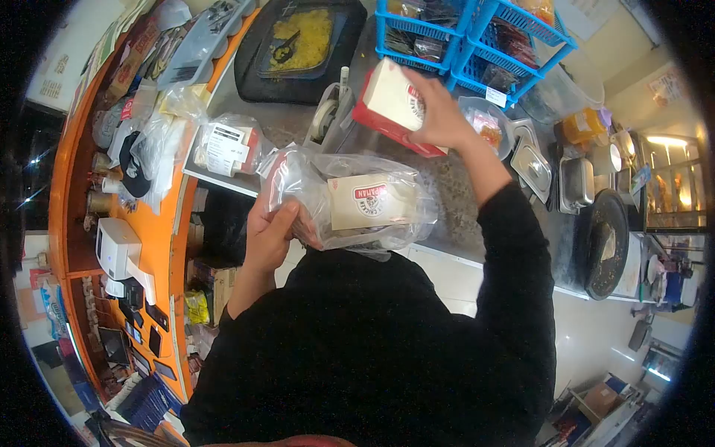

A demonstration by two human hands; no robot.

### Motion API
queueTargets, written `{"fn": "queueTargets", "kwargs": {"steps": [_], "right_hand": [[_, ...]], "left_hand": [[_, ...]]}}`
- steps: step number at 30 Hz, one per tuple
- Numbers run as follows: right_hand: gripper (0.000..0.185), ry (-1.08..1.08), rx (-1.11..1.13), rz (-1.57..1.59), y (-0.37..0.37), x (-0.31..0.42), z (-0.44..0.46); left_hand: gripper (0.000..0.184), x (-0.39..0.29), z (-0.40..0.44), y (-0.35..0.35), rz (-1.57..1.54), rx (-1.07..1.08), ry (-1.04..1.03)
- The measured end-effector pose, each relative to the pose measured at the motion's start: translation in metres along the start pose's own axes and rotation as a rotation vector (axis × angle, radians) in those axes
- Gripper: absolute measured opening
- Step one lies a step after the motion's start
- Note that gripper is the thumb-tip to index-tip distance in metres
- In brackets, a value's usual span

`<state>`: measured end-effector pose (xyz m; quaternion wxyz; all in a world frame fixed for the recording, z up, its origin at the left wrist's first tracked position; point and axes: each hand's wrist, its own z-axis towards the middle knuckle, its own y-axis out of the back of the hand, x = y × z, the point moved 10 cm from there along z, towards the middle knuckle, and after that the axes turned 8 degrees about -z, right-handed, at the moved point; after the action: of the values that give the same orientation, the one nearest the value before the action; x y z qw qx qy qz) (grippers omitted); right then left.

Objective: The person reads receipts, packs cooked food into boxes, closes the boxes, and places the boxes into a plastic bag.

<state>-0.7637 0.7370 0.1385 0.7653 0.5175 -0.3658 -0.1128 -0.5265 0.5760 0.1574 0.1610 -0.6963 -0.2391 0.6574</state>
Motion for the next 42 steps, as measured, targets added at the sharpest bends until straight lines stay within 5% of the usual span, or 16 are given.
{"fn": "queueTargets", "kwargs": {"steps": [5, 7, 9, 14, 17, 20, 22, 24, 27, 30, 33, 35, 37, 38, 41, 42], "right_hand": [[0.128, 0.1, -0.035, 0.826, 0.049, 0.092, -0.046], [0.133, 0.201, -0.043, 0.808, 0.014, 0.114, -0.067], [0.133, 0.235, 0.036, 0.807, -0.032, 0.124, -0.086], [0.106, 0.32, 0.149, -0.105, -0.042, 0.134, -0.092], [0.095, 0.368, 0.203, -0.228, -0.039, 0.144, -0.098], [0.098, 0.112, -0.02, -0.233, 0.002, 0.124, -0.101], [0.091, -0.247, -0.223, -0.308, 0.025, 0.076, -0.122], [0.065, -0.648, -0.024, -0.446, 0.01, 0.018, -0.157], [0.036, -0.887, 0.453, 0.241, -0.026, -0.03, -0.199], [0.028, -0.528, -0.152, 0.818, 0.048, -0.002, -0.169], [0.018, -0.201, -0.033, 1.002, 0.058, 0.066, -0.127], [0.021, -0.276, -0.047, 1.234, 0.026, 0.102, -0.112], [0.03, -0.11, -0.011, 0.877, 0.008, 0.128, -0.096], [0.025, -0.201, -0.101, 1.026, 0.008, 0.125, -0.094], [0.022, -0.268, -0.216, 1.373, 0.023, 0.103, -0.093], [0.019, -0.224, -0.262, 1.421, 0.032, 0.109, -0.092]], "left_hand": [[0.055, 0.007, 0.008, 0.001, -0.049, -0.002, 0.029], [0.051, 0.008, 0.008, -0.008, -0.125, 0.058, 0.027], [0.048, 0.016, 0.01, 0.017, -0.007, -0.123, -0.035], [0.045, 0.001, 0.005, 0.004, -0.008, -0.028, 0.003], [0.046, 0.003, 0.004, -0.013, 0.025, -0.002, -0.002], [0.042, -0.005, 0.007, -0.019, 0.046, 0.018, -0.047], [0.037, -0.011, 0.007, -0.009, 0.064, -0.023, -0.095], [0.033, -0.015, 0.007, 0.002, 0.078, -0.103, -0.133], [0.025, -0.026, 0.008, 0.007, 0.143, -0.161, -0.228], [0.025, -0.034, 0.01, 0.005, 0.267, -0.159, -0.307], [0.028, -0.036, 0.018, -0.026, 0.426, -0.021, -0.317], [0.031, -0.025, 0.026, -0.064, 0.567, 0.213, -0.316], [0.054, -0.021, 0.024, -0.095, 0.868, 0.471, -0.506], [0.067, -0.012, 0.018, -0.106, 1.017, 0.6, -0.601], [0.111, -0.011, 0.01, -0.082, 0.813, 0.388, -0.753], [0.139, 0.01, 0.016, -0.072, 0.981, 0.4, -0.736]]}}
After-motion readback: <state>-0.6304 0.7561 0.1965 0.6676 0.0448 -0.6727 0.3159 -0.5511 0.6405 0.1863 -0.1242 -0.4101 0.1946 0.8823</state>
